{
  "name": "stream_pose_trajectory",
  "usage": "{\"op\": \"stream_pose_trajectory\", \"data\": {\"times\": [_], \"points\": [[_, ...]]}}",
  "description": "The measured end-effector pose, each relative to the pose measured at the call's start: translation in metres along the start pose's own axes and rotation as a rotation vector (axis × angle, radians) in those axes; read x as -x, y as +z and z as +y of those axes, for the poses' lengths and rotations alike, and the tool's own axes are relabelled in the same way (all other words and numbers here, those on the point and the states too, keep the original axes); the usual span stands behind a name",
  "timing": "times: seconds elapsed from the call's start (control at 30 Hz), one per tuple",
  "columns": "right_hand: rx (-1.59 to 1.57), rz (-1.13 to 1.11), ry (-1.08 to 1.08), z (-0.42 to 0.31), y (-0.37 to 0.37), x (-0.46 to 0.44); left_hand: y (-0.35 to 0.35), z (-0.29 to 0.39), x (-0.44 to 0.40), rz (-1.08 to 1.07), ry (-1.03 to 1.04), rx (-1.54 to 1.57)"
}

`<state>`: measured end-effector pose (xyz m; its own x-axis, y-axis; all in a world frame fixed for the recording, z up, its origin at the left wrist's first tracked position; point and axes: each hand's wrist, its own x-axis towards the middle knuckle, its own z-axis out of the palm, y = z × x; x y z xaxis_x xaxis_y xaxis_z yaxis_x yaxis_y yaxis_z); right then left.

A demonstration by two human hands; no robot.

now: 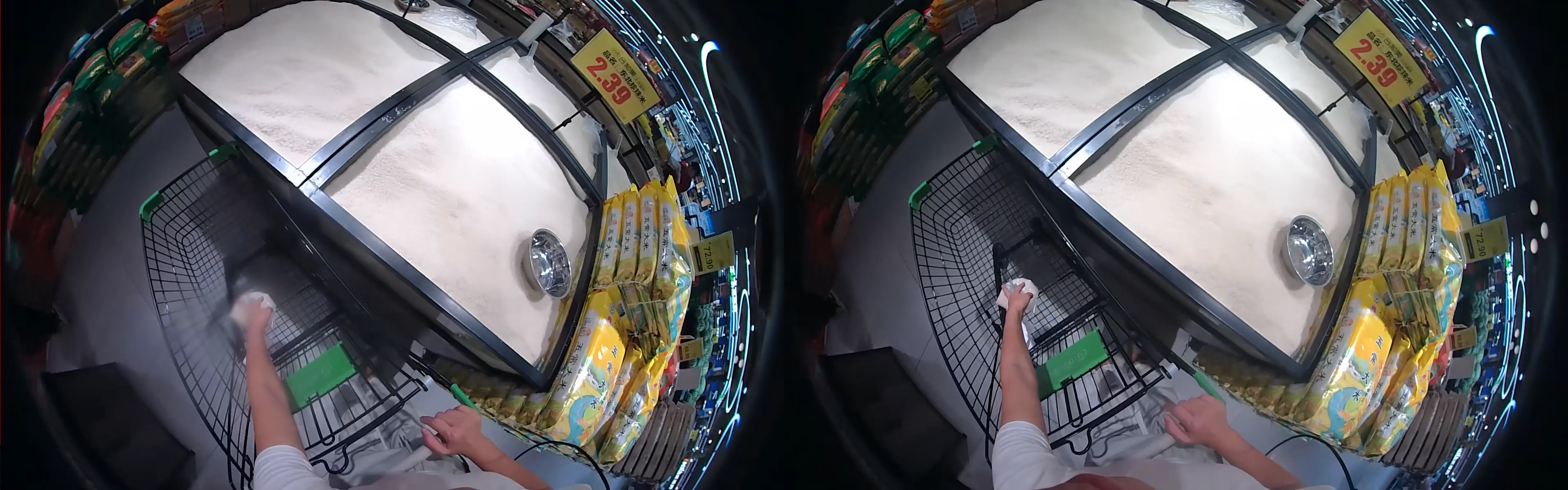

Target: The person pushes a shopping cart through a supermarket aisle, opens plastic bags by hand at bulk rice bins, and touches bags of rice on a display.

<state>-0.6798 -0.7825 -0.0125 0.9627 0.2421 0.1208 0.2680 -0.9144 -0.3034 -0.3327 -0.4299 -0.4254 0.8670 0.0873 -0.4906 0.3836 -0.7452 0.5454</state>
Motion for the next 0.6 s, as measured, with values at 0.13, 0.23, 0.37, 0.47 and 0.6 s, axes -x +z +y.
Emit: {"op": "stream_pose_trajectory", "data": {"times": [0.13, 0.23, 0.37, 0.47, 0.6], "points": [[-0.011, 0.054, -0.010, -0.001, 0.000, -0.003, -0.005, 0.005, 0.003, 0.071, 0.008, 0.028], [0.000, 0.075, -0.010, -0.001, 0.002, -0.001, 0.016, -0.041, -0.039, 0.139, 0.143, 0.040], [-0.005, 0.071, -0.012, 0.001, 0.004, 0.002, 0.039, -0.078, -0.063, 0.406, 0.140, 0.312], [-0.019, 0.072, -0.006, 0.001, 0.001, 0.001, 0.021, -0.073, -0.036, 0.503, 0.058, 0.343], [-0.020, 0.116, -0.012, 0.003, -0.001, 0.000, -0.024, -0.075, -0.012, 0.385, 0.053, 0.535]]}}
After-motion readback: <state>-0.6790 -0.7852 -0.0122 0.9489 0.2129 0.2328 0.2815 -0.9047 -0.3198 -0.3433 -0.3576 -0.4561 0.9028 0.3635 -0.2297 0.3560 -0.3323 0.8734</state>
